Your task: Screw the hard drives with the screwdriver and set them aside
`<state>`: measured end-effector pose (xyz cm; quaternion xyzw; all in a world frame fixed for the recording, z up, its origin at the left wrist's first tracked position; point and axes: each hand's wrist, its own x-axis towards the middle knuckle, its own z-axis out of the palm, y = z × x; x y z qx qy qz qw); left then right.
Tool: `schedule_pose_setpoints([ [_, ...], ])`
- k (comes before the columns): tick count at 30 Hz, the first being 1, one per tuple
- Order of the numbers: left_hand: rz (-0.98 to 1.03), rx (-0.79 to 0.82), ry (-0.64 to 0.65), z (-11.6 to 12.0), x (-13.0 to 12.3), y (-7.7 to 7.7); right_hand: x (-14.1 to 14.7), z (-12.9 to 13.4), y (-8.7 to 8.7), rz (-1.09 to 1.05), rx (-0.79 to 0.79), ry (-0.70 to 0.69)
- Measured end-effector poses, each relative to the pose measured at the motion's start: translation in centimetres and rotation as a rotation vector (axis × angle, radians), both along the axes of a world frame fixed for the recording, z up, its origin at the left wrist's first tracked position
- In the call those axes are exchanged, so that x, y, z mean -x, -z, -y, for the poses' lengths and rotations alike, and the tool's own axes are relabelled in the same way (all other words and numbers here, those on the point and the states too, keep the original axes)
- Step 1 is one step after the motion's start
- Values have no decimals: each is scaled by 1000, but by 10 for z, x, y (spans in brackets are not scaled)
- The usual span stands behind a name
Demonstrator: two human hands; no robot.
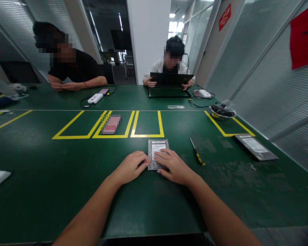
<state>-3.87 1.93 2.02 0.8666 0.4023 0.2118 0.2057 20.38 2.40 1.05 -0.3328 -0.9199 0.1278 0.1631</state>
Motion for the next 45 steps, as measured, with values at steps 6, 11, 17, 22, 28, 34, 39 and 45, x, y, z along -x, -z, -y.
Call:
schedule_pose_setpoints([
  [6,-15,35,27,1,1,-3,-1,-2,0,-19,10,3],
  [11,-24,37,37,0,2,-3,-2,-3,1,-26,17,4],
  [17,0,32,55,1,1,-2,-1,-3,1,-50,27,0],
  [22,-21,17,68,2,-1,-4,-1,-3,2,-51,20,4],
  [28,-44,-34,85,3,-2,-5,0,-3,2,-51,27,10],
  [34,-66,-72,96,3,-2,-7,0,-2,2,-62,27,11],
  [39,-126,-71,94,4,-2,-9,0,-2,2,-58,23,12],
  [45,-110,-61,92,4,-2,-7,0,-1,2,-55,19,18],
])
